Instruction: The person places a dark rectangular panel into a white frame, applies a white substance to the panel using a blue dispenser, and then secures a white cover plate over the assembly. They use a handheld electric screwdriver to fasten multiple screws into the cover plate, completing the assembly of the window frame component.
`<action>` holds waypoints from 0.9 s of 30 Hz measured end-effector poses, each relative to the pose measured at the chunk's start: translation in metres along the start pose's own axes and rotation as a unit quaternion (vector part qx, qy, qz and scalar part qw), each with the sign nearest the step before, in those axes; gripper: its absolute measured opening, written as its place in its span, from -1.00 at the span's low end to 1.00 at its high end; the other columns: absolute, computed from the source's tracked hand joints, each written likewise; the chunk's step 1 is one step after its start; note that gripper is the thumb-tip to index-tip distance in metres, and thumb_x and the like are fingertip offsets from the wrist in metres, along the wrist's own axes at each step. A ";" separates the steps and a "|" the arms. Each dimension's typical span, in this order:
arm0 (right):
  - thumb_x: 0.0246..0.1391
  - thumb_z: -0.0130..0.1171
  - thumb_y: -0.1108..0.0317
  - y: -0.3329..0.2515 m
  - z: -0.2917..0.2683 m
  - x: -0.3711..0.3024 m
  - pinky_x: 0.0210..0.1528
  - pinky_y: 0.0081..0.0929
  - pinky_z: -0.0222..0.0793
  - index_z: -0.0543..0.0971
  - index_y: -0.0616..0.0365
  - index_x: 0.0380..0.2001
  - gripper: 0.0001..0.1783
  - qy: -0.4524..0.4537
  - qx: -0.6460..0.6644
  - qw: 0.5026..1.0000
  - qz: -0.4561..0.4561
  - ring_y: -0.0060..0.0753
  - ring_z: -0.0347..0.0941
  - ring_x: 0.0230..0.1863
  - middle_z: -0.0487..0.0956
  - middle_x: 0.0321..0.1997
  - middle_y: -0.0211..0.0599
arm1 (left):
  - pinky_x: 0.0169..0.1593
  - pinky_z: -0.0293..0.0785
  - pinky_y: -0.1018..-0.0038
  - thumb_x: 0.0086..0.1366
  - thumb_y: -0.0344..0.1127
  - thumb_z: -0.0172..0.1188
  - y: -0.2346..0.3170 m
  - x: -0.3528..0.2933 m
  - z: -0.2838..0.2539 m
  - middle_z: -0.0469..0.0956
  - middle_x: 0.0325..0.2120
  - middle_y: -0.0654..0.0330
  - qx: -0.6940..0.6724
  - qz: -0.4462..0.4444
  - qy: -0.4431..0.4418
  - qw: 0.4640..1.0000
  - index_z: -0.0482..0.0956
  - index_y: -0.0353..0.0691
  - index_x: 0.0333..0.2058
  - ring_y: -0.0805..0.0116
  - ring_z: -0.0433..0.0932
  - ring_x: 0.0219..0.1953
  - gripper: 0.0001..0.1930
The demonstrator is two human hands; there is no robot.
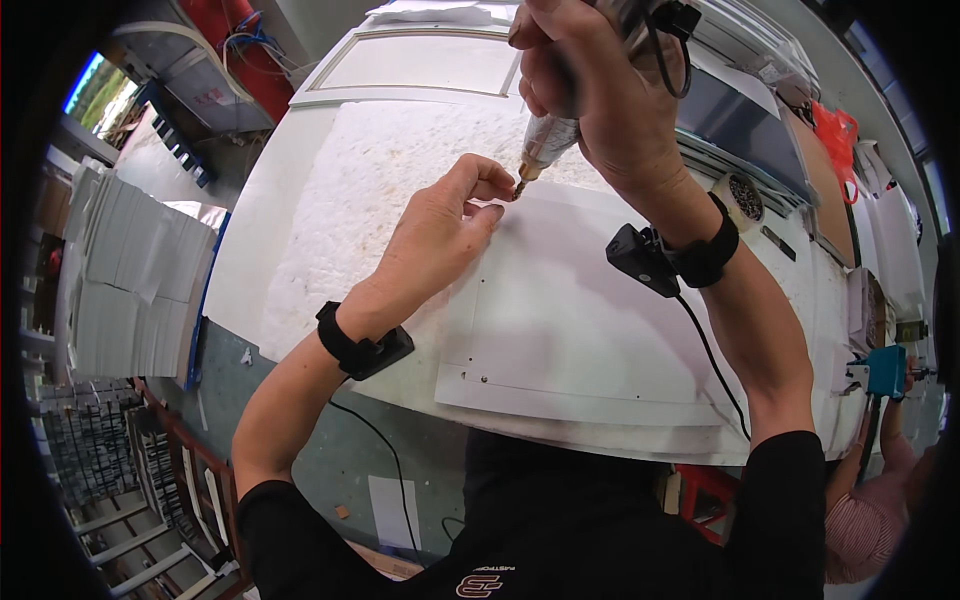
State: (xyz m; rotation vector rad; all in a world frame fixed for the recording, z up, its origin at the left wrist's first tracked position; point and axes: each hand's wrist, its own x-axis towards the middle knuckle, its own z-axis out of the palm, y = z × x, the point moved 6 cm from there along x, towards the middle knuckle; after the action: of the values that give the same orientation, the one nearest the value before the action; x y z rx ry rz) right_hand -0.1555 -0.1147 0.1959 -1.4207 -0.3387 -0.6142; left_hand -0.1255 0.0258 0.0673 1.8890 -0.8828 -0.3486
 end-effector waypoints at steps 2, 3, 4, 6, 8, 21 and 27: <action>0.38 0.15 0.28 0.008 0.007 0.006 -0.63 -0.65 0.31 0.49 0.10 -0.37 -0.79 -0.032 0.006 0.999 -0.029 -0.73 0.38 -0.65 0.51 -0.52 -0.45 | 0.14 0.48 0.43 0.34 -0.53 0.13 -0.006 0.007 0.001 0.67 -0.07 0.15 0.002 0.008 0.002 1.000 0.46 -0.28 0.02 0.39 0.63 0.03 -0.72; 0.38 0.15 0.28 0.013 0.003 0.005 -0.63 -0.66 0.32 0.49 0.10 -0.37 -0.79 -0.023 -0.001 1.000 -0.019 -0.73 0.38 -0.64 0.51 -0.52 -0.45 | 0.13 0.48 0.43 0.34 -0.52 0.12 -0.008 0.009 0.001 0.68 -0.08 0.14 0.003 0.012 0.003 1.000 0.47 -0.28 0.02 0.39 0.62 0.02 -0.72; 0.38 0.15 0.29 0.015 0.000 0.004 -0.63 -0.66 0.32 0.50 0.10 -0.36 -0.80 -0.015 -0.009 1.000 -0.008 -0.73 0.38 -0.64 0.51 -0.52 -0.45 | 0.13 0.48 0.43 0.34 -0.52 0.12 -0.011 0.010 0.002 0.68 -0.08 0.14 0.009 -0.006 -0.003 1.000 0.47 -0.28 0.02 0.38 0.62 0.00 -0.72; 0.38 0.15 0.29 0.019 -0.002 0.004 -0.63 -0.66 0.33 0.50 0.10 -0.35 -0.81 -0.011 -0.009 1.000 -0.006 -0.73 0.38 -0.64 0.51 -0.52 -0.45 | 0.14 0.47 0.43 0.34 -0.50 0.11 -0.009 0.010 0.003 0.68 -0.08 0.13 0.020 -0.044 -0.018 0.999 0.46 -0.28 0.03 0.37 0.61 -0.04 -0.71; 0.38 0.16 0.29 0.027 -0.006 0.006 -0.63 -0.67 0.33 0.50 0.10 -0.34 -0.81 -0.023 0.004 0.999 -0.025 -0.74 0.38 -0.64 0.51 -0.52 -0.45 | 0.14 0.47 0.42 0.34 -0.50 0.11 -0.012 0.011 0.004 0.69 -0.09 0.12 0.021 -0.049 -0.018 0.998 0.46 -0.28 0.03 0.37 0.61 -0.06 -0.71; 0.38 0.16 0.29 0.042 -0.010 0.002 -0.63 -0.68 0.33 0.50 0.10 -0.36 -0.80 -0.029 0.024 0.999 0.012 -0.74 0.37 -0.65 0.51 -0.53 -0.47 | 0.28 0.40 0.31 0.35 -0.42 0.21 -0.002 -0.004 0.009 0.49 0.19 -0.07 0.157 0.019 -0.059 0.986 0.43 -0.34 0.18 0.13 0.48 0.22 -0.56; 0.38 0.17 0.28 0.042 -0.002 0.005 -0.62 -0.68 0.33 0.49 0.12 -0.37 -0.78 -0.052 0.026 0.997 0.057 -0.74 0.37 -0.64 0.51 -0.53 -0.46 | 0.41 0.24 0.16 0.34 -0.25 0.29 -0.001 -0.023 0.014 0.34 0.31 -0.19 0.332 0.119 -0.060 0.934 0.41 -0.43 0.24 -0.12 0.24 0.40 -0.42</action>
State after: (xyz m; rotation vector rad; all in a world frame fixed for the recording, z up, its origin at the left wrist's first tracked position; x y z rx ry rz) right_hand -0.1274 -0.1164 0.1646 -1.4155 -0.3505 -0.4366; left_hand -0.1494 0.0327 0.0568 2.3467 -1.4269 -0.0041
